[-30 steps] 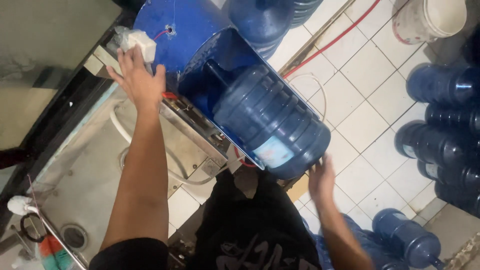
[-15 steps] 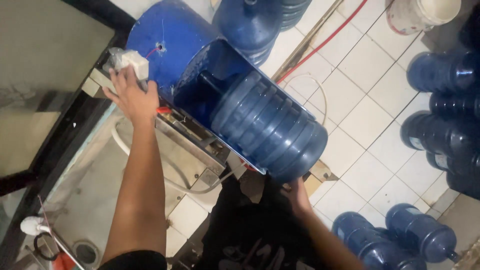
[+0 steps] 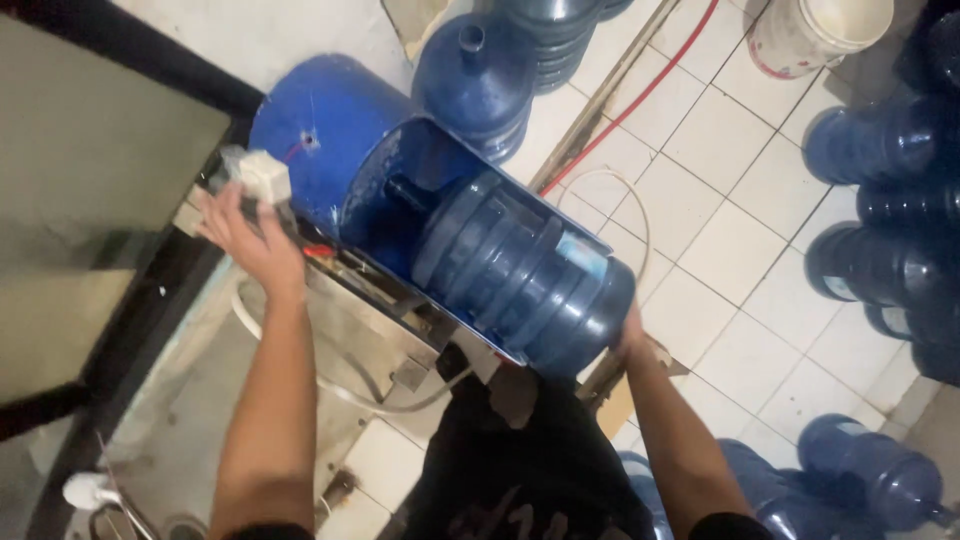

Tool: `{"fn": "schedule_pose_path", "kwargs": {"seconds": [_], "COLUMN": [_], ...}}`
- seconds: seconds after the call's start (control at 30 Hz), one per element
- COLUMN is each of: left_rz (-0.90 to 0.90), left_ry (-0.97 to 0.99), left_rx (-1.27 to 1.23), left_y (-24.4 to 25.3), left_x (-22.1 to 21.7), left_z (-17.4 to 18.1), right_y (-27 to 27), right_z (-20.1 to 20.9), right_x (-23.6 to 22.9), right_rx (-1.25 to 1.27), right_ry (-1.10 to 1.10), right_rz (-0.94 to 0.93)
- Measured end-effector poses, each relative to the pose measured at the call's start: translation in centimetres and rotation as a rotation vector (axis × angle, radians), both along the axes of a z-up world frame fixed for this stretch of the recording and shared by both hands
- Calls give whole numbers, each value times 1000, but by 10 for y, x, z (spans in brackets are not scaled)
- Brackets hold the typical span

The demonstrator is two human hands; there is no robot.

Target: The person picks up a large blue water jug, places it on a filling station, and fills it with water using a hose. They then remove the filled jug and place it on the floor among other filled jugs. The person repeats this process with another jug.

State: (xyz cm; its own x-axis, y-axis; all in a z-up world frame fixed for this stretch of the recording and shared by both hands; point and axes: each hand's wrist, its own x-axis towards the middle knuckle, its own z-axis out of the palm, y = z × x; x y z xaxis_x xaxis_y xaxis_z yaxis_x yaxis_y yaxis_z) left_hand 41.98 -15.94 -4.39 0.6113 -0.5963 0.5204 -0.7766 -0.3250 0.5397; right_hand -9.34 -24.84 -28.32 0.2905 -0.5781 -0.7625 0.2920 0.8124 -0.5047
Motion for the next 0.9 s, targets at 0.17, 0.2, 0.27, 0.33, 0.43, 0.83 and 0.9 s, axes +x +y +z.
{"fn": "schedule_pose_path", "kwargs": {"seconds": [0.17,0.2,0.27,0.33,0.43,0.83,0.9], "left_rz": [-492,-596,-722,-787,-804,-688,-687], "left_ry": [-24,10,-33,-78,-73,-54,-54], "left_rx": [-25,123,621,732,853,422,361], "left_y": [-33,-44,-73,-79,-81,-81,-79], "left_x": [-114,-134,-172,-200,-220,-247,-249], "left_z": [21,13,-13,-38,-71,-95,-92], "right_y": [87,99,115,126,81,-69,-59], "right_z": [52,74,127,162,152,59,69], "right_x": [27,26,28,28,24,26,22], "right_rx": [338,362,170,-258,-686,201,185], "right_ry": [41,15,15,52,373,134,142], "right_rz": [79,83,43,-40,186,63,90]}}
